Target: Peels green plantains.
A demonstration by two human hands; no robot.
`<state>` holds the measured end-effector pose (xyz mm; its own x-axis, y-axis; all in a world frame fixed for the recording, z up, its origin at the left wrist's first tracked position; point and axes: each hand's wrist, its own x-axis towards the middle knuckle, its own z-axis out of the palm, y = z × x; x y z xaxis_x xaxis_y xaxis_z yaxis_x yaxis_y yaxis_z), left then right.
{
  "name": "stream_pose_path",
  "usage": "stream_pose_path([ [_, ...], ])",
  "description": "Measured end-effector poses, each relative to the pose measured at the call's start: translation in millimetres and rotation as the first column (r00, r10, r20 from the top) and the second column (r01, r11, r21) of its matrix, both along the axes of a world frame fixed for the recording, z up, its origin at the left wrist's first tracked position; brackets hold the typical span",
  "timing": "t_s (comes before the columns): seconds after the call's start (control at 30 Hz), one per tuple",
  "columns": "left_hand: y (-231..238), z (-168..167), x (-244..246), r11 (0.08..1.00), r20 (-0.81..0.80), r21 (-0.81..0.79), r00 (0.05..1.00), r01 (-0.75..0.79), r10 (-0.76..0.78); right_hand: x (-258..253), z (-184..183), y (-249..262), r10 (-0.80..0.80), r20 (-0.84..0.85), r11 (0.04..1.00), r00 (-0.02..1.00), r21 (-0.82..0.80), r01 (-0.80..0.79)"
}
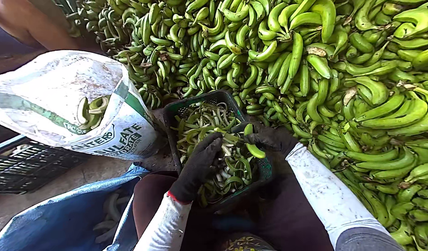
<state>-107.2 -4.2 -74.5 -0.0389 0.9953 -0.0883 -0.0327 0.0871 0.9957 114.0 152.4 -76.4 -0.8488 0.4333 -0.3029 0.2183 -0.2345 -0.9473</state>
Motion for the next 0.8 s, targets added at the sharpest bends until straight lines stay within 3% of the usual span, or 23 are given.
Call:
stream_pose_path([
  [0.1,-2.8,16.4,-13.3,0.988,-0.012,0.1,0.992,-0.12,0.122,19.5,7.7,10.1,-0.077,0.403,0.953,0.912,0.297,-0.051],
  [0.17,-3.9,34.9,-21.0,0.965,0.04,0.175,0.98,-0.197,0.193,34.7,-13.9,22.9,-0.206,0.477,0.924,0.854,0.382,0.01],
  [0.23,-0.6,37.7,-19.7,0.96,0.105,0.223,0.983,-0.169,0.148,35.8,-19.2,26.8,-0.328,0.284,0.921,0.901,0.309,0.238],
  [0.3,9.9,21.2,-16.7,0.986,0.103,0.122,0.99,-0.109,0.097,25.7,-19.5,21.6,-0.436,-0.012,0.892,0.9,0.126,0.434],
  [0.37,21.4,-1.6,-13.2,0.965,-0.217,-0.21,0.97,-0.155,0.109,16.1,-16.3,1.0,-0.543,-0.127,0.835,0.83,0.021,0.55],
  [0.43,32.3,-19.7,-6.4,0.888,-0.471,-0.42,0.881,-0.189,-0.035,3.4,-11.1,-14.1,-0.678,-0.092,0.735,0.729,-0.111,0.669],
  [0.5,29.5,-28.2,3.2,0.954,-0.493,-0.262,0.87,-0.143,-0.005,-10.9,-5.3,-18.0,-0.753,-0.065,0.655,0.654,-0.162,0.738],
  [0.57,21.4,-29.3,21.3,0.996,-0.411,-0.052,0.911,-0.07,0.043,-18.7,-5.2,-23.7,-0.759,-0.123,0.651,0.639,-0.15,0.744],
  [0.7,8.5,-30.0,60.3,0.979,-0.279,0.202,0.957,-0.02,0.077,-34.1,-1.2,-32.3,-0.8,-0.233,0.585,0.553,-0.097,0.805],
  [0.8,5.8,-30.4,71.1,0.962,-0.263,0.274,0.961,-0.004,0.079,-37.8,1.5,-36.5,-0.816,-0.3,0.537,0.494,-0.075,0.84],
])
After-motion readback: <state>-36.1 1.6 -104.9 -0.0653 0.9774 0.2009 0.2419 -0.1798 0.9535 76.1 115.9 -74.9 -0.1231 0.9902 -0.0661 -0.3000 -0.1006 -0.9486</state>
